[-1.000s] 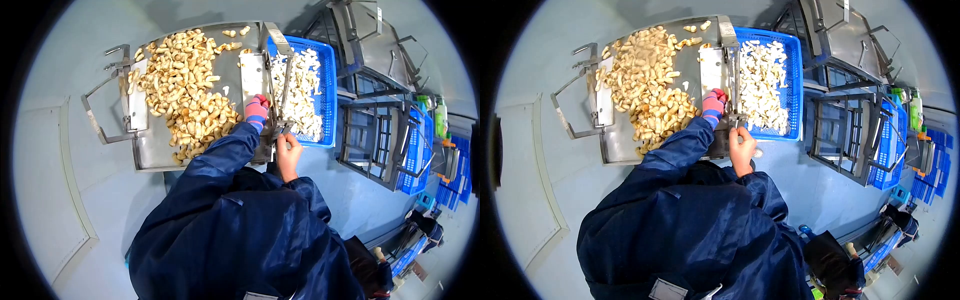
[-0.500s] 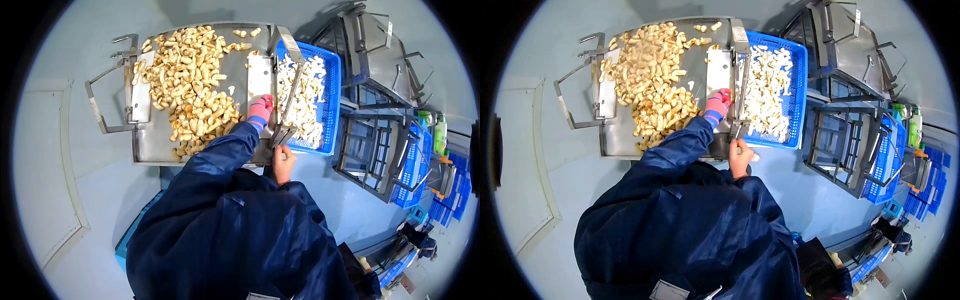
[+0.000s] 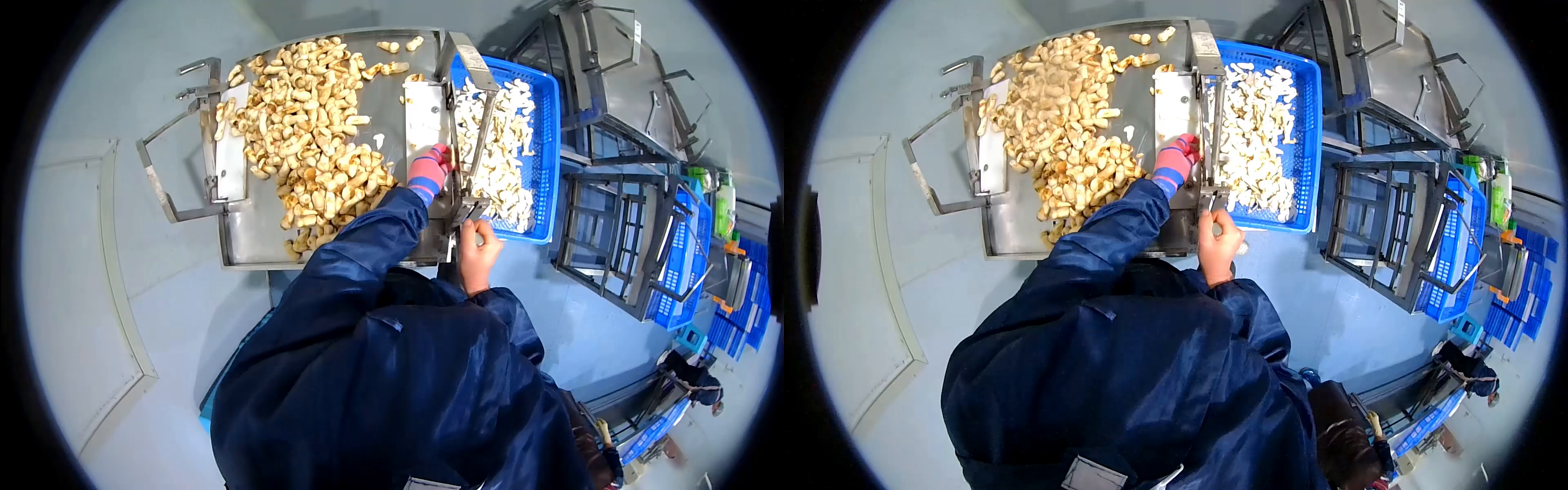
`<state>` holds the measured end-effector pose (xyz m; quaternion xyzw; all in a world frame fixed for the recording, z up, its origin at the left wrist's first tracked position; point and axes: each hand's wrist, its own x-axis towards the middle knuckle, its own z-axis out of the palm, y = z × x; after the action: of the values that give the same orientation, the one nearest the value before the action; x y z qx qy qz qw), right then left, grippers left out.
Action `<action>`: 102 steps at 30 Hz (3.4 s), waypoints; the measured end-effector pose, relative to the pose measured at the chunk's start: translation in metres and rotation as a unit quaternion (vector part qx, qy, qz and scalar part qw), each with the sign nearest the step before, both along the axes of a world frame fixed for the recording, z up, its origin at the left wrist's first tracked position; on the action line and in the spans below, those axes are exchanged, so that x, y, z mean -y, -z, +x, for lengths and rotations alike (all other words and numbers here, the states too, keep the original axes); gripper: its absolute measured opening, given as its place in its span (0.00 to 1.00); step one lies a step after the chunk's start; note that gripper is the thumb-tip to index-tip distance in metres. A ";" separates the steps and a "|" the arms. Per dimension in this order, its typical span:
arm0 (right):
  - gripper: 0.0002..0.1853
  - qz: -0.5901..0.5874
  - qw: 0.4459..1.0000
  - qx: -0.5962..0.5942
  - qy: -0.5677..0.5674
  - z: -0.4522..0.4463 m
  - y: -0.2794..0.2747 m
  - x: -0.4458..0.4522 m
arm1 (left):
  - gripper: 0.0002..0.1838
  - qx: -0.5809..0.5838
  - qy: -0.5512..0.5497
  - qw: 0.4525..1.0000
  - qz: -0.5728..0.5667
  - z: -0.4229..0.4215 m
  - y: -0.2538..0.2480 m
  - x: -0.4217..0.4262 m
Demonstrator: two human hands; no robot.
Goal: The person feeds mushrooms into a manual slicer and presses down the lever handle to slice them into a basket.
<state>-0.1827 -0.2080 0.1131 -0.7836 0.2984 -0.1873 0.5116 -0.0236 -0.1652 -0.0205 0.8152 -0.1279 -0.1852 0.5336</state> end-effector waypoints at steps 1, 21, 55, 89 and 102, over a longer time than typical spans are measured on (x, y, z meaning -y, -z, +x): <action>0.12 -0.021 1.000 0.024 -0.001 -0.005 0.018 -0.002 | 0.16 0.019 0.003 0.999 0.036 0.002 0.002 0.001; 0.12 -0.041 0.998 -0.035 0.028 0.007 -0.020 0.001 | 0.11 -0.016 -0.050 0.999 -0.011 0.014 0.021 0.011; 0.10 -0.028 0.997 0.036 0.065 -0.032 0.038 -0.006 | 0.29 0.079 0.330 0.830 0.442 0.163 0.027 -0.129; 0.10 -0.068 0.994 0.034 0.085 -0.034 0.039 -0.011 | 0.31 -0.105 0.088 0.991 -0.003 0.105 0.064 0.002; 0.11 -0.037 0.999 0.004 0.000 -0.033 0.034 -0.001 | 0.35 -0.049 0.052 0.997 0.012 0.051 0.032 -0.003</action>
<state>-0.2160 -0.2068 0.0794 -0.8014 0.2887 -0.2014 0.4836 0.0272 -0.1620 -0.0526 0.8038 -0.1415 -0.2542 0.5189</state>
